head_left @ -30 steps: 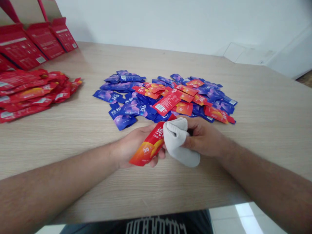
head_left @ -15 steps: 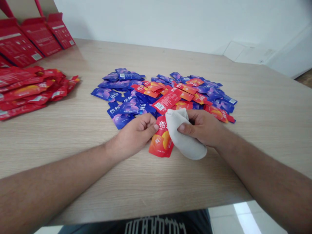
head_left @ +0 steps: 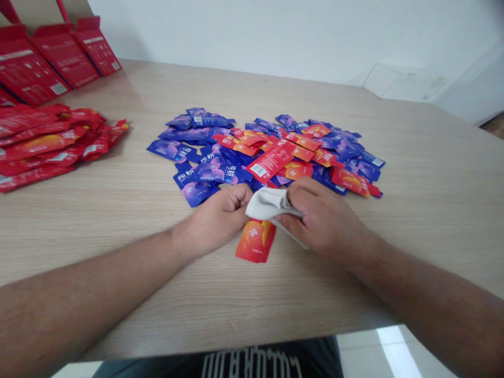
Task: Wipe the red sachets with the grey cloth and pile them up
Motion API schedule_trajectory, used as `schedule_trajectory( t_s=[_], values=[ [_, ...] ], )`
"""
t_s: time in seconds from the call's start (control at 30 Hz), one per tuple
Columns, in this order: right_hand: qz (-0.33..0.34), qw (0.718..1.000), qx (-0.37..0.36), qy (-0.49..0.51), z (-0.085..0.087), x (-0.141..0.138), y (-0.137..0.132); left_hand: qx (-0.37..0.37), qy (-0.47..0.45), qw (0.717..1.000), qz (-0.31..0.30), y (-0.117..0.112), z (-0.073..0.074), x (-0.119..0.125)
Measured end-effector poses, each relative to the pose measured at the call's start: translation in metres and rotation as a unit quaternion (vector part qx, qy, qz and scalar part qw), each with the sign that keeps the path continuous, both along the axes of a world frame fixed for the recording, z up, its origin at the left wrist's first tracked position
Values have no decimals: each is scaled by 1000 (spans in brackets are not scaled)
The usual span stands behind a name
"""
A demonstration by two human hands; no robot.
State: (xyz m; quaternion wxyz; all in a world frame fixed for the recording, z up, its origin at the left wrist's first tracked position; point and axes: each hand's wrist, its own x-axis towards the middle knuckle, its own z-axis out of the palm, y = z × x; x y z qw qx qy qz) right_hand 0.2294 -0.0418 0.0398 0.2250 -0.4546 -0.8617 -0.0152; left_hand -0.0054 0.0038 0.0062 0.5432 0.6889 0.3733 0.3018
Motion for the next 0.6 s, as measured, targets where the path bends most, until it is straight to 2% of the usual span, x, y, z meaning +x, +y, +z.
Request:
schedule_trajectory(
  t_s=[0.1, 0.13, 0.17, 0.27, 0.33, 0.4, 0.5, 0.53, 0.6],
  values=[
    [110, 993, 5, -44, -2, -5, -8, -7, -15, 1000, 0, -1, 2, 1],
    [128, 990, 11, -50, -2, -4, -8, -10, -20, 1000, 0, -1, 2, 1],
    [125, 991, 17, -50, -1, -1, -6, -14, -24, 1000, -1, -2, 2, 1],
    [23, 999, 37, -20, 1, 7, 4, -24, -44, 999, 2, -2, 2, 2],
    [-13, 999, 35, -7, 0, 8, 8, -29, -48, 998, 5, -2, 1, 2],
    [20, 1000, 19, -9, -1, 5, 5, -29, -47, 998, 6, -2, 1, 1],
    [113, 993, 4, -32, -3, 0, -2, -25, -54, 998, 2, -1, 0, 1],
    [120, 992, 4, -36, -3, 0, -2, -24, -58, 998, 0, -1, 0, 1],
    [78, 996, 12, -28, -3, 2, 0, -22, -56, 998, 0, -1, 0, 1]
  ],
)
